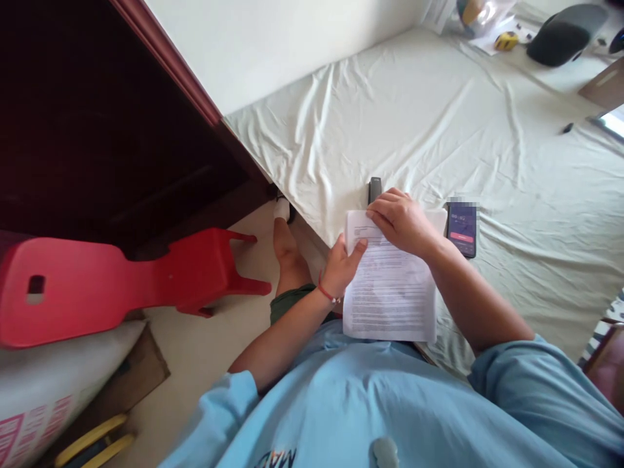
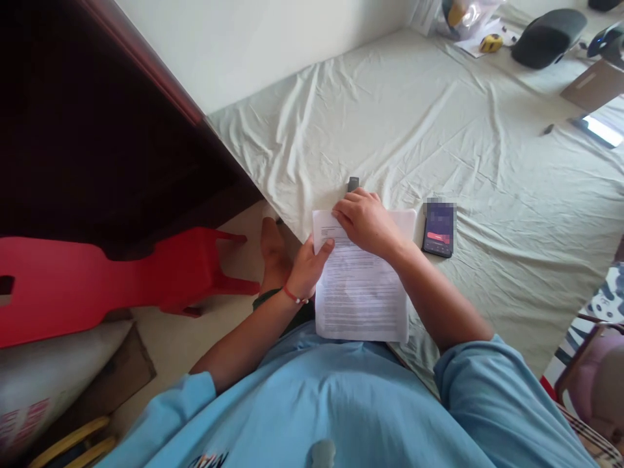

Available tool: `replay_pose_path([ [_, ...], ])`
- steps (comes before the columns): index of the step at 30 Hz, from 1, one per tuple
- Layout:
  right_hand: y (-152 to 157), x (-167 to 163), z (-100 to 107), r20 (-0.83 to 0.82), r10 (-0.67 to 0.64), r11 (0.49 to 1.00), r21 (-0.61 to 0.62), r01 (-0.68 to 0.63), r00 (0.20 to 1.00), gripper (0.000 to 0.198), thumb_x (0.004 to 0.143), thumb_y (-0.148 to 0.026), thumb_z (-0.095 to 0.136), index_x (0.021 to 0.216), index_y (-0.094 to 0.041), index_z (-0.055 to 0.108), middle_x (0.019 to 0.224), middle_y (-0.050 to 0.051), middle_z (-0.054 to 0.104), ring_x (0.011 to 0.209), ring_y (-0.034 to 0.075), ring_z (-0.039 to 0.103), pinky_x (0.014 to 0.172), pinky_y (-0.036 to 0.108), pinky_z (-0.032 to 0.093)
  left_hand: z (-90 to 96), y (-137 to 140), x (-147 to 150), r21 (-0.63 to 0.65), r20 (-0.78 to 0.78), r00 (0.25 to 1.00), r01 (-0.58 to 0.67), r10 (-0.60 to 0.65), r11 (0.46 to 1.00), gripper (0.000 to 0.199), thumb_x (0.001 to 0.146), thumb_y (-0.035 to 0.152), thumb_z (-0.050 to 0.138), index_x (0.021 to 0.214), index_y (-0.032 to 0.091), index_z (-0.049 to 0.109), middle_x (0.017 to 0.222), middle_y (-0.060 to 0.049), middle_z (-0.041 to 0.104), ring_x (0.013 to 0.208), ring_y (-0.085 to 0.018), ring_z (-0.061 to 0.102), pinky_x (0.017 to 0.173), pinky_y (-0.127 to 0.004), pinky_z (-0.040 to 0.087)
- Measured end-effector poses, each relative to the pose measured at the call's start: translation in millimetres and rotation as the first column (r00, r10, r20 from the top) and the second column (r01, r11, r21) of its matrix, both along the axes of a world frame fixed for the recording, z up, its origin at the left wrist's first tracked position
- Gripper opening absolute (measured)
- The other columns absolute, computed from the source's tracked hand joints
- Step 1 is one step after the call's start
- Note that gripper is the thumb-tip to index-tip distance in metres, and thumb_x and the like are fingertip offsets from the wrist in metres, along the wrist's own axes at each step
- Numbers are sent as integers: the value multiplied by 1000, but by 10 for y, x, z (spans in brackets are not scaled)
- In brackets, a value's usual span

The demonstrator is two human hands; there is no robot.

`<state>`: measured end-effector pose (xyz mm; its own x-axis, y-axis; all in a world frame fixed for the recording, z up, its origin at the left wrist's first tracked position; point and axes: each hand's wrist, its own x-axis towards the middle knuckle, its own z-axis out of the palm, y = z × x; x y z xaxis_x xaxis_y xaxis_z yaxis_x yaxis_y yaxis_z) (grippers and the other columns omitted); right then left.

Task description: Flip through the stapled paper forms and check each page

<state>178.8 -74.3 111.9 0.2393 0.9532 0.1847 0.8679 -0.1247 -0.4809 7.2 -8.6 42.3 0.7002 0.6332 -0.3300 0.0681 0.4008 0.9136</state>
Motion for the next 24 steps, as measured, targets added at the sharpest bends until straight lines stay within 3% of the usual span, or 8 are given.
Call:
replay_pose_path([
  [3,-21,-41,-3,67,2,1000,6,-3,998,33,107,-32,44,98,-19,73,98,11,72,102,29,59,92,46,41,-48,-7,63,-300,88,993,96,-72,949,64,66,69,88,97,14,74,92,-11,78,99,-31,74,90,-42,57],
  [5,-45,-54,-36,84,31,999,13,-32,996,33,107,-31,43,109,-21,74,106,11,74,109,30,60,99,48,40,-65,-33,43,-384,101,992,114,-81,916,63,62,65,92,91,12,76,88,-12,79,99,-32,76,91,-44,58],
  [9,-70,-76,-122,64,99,995,18,-100,993,35,108,-30,40,121,-23,73,115,10,75,116,28,62,108,48,40,-86,-83,-23,-396,104,993,91,-54,914,59,60,63,94,87,13,77,84,-11,79,98,-31,76,90,-42,59],
  [13,-52,-114,-144,95,65,997,37,-69,993,36,108,-29,40,121,-21,73,117,11,76,123,30,60,113,50,36,-126,-99,-28,-324,80,996,66,-42,944,60,61,66,92,84,13,76,82,-9,78,90,-28,76,82,-38,58],
  [16,-32,-136,-126,112,105,994,-10,-104,988,36,108,-29,40,113,-19,74,107,12,76,114,29,62,110,48,38,-135,-98,-1,-281,115,993,27,6,959,57,64,62,92,92,15,75,85,-6,78,90,-25,74,82,-35,56],
  [20,-12,-139,-118,70,145,988,-64,-141,987,38,107,-29,38,109,-18,74,99,11,74,95,25,63,100,43,42,-112,-100,20,-352,176,984,33,31,935,59,67,54,94,109,18,73,91,-4,78,92,-23,74,84,-33,55],
  [24,-9,-149,-141,84,106,994,-38,-103,991,39,108,-31,39,123,-18,71,110,13,75,106,28,62,104,45,40,-92,-105,12,-374,103,994,73,-36,924,57,60,57,96,88,12,75,76,-6,75,73,-20,70,74,-32,52],
])
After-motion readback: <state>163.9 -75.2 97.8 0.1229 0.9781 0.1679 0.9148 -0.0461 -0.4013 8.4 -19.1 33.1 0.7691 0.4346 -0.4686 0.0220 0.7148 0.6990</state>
